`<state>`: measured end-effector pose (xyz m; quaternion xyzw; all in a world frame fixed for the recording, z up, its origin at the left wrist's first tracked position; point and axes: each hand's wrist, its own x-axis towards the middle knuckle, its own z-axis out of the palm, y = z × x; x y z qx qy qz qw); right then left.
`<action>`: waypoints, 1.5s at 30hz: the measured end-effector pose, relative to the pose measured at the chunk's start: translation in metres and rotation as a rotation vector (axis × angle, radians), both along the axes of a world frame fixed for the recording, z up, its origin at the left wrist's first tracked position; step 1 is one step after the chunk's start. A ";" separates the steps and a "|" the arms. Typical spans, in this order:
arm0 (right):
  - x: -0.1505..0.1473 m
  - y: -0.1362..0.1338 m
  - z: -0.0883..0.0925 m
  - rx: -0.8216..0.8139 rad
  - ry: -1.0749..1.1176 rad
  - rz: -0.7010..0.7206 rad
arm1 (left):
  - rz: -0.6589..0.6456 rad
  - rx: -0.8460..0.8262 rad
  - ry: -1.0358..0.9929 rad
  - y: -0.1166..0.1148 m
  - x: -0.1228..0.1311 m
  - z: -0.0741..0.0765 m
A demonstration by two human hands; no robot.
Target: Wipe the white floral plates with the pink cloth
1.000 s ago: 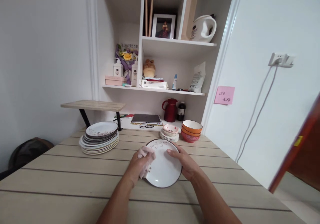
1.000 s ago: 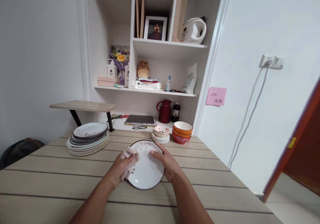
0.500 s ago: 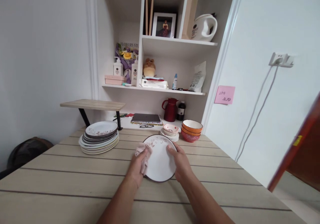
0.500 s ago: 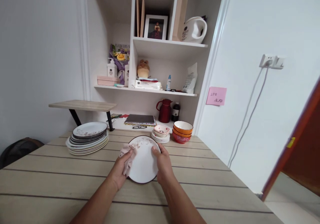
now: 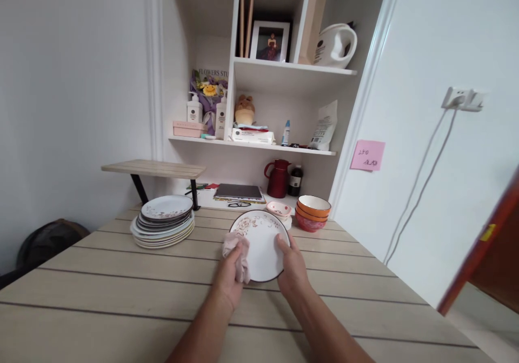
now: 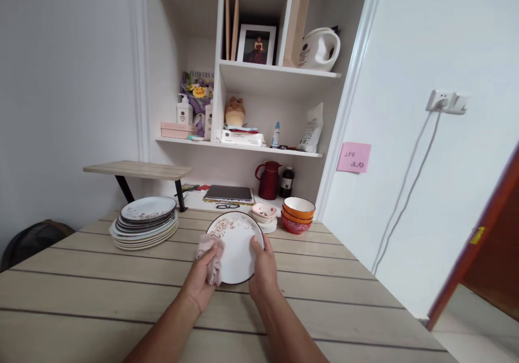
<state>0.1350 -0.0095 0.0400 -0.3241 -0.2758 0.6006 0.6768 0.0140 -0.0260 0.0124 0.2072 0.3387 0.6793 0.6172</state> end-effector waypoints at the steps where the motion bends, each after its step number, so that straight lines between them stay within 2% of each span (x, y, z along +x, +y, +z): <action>1: 0.003 0.000 0.003 0.001 -0.015 0.048 | 0.028 0.003 0.018 0.000 -0.001 0.001; 4: 0.013 -0.001 0.011 0.013 -0.103 0.195 | 0.088 0.047 0.055 0.000 -0.008 0.007; 7: 0.025 -0.001 0.016 0.037 -0.192 0.261 | 0.105 0.097 0.119 -0.002 -0.015 0.013; 12: 0.037 0.001 0.015 0.033 -0.286 0.296 | 0.032 0.159 0.273 -0.005 -0.018 0.016; 18: 0.039 -0.001 0.015 0.032 -0.332 0.378 | -0.033 0.164 0.354 -0.006 -0.020 0.015; 22: 0.030 -0.002 0.012 0.011 -0.304 0.283 | -0.087 0.132 0.295 -0.004 -0.023 0.014; 27: 0.016 -0.002 0.005 -0.015 -0.264 0.124 | -0.045 0.039 0.176 0.002 -0.020 0.008; 34: 0.008 0.001 0.000 -0.034 -0.093 -0.041 | -0.111 0.042 0.051 0.000 -0.012 0.006; 41: 0.001 0.005 -0.010 0.000 0.019 -0.064 | -0.120 0.049 -0.047 0.005 -0.008 -0.002; 43: 0.000 0.005 -0.012 0.006 0.027 -0.038 | -0.122 0.043 -0.049 0.005 -0.008 -0.003; 45: 0.001 0.005 -0.011 0.001 0.025 0.031 | -0.072 0.032 -0.019 0.005 -0.008 -0.004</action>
